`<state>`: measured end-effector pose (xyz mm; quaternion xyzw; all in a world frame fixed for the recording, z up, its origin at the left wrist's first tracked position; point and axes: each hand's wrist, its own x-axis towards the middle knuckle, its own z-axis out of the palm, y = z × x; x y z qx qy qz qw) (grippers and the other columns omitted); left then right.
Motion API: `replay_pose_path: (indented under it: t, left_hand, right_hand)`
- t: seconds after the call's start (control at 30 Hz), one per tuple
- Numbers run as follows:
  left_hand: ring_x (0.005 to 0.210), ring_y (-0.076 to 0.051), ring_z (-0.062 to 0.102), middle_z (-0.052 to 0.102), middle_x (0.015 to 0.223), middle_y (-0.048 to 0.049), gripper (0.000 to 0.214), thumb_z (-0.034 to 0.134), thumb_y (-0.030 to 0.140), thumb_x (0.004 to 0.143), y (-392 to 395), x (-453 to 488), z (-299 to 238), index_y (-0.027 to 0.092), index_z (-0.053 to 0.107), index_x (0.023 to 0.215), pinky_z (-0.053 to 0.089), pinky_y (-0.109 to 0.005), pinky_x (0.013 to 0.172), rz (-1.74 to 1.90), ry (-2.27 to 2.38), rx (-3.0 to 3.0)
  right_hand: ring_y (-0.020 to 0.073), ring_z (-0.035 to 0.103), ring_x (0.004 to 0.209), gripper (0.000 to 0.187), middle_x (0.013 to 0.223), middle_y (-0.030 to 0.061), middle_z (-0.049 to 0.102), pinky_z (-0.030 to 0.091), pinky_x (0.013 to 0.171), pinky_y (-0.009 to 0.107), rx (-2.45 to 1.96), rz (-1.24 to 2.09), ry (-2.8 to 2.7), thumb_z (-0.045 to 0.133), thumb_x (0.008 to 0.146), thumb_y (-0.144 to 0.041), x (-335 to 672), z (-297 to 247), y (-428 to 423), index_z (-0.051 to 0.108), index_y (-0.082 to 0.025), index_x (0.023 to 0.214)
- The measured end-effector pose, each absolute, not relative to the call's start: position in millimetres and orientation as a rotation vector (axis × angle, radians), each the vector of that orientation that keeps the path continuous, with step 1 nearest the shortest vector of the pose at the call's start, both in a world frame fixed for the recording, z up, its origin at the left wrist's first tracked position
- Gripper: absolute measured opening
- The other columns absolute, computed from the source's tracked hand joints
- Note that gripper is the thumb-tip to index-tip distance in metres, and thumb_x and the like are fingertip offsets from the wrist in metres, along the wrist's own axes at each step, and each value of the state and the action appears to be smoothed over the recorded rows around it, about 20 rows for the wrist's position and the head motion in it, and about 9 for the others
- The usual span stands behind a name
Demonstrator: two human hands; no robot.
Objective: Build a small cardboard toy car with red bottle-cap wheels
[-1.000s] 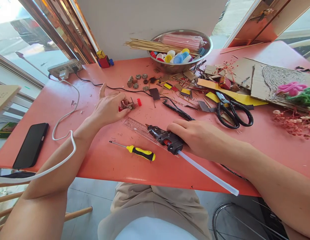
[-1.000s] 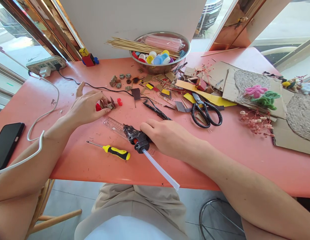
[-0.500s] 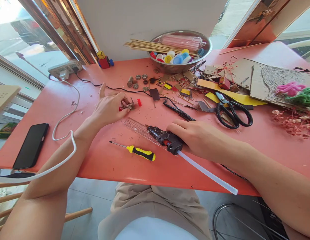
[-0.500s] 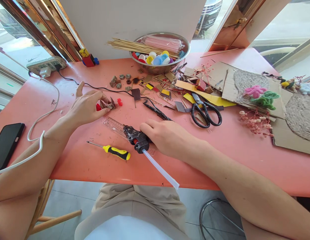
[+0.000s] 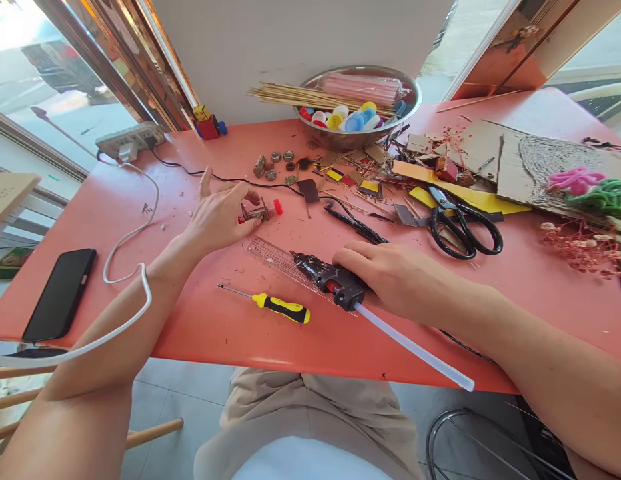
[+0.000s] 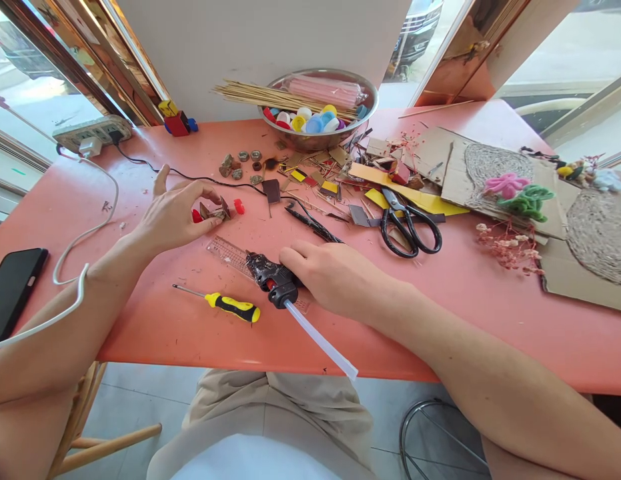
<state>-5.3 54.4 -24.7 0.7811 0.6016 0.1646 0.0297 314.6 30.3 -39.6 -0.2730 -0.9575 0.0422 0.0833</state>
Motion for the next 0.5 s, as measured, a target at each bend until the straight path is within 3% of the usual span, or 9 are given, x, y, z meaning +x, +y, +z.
replay_pose_path:
  t: [0.3, 0.5]
  left_hand:
    - [0.106, -0.031, 0.082, 0.086, 0.101, 0.0015, 0.023, 0.067, 0.042, 0.085, 64.5, -7.5, -23.8, 0.032, 0.073, 0.105, 0.008, -0.075, 0.139, 0.461, 1.831, 2.352]
    - [0.112, -0.032, 0.081, 0.085, 0.102, 0.0017, 0.026, 0.067, 0.045, 0.084, 62.9, -5.4, -19.8, 0.031, 0.072, 0.105, 0.003, -0.075, 0.140, 0.433, 1.849, 2.308]
  right_hand:
    - [0.0176, 0.065, 0.067, 0.010, 0.089, 0.0060, 0.072, 0.032, 0.059, 0.029, -0.833, 0.222, -2.954, 0.057, 0.101, -0.016, 312.8, -17.2, 27.7, 0.066, -0.019, 0.105]
    - [0.0191, 0.067, 0.069, 0.011, 0.091, 0.0074, 0.073, 0.034, 0.060, 0.029, -0.832, 0.287, -2.975, 0.055, 0.105, -0.020, 315.2, -12.0, 27.7, 0.066, -0.019, 0.106]
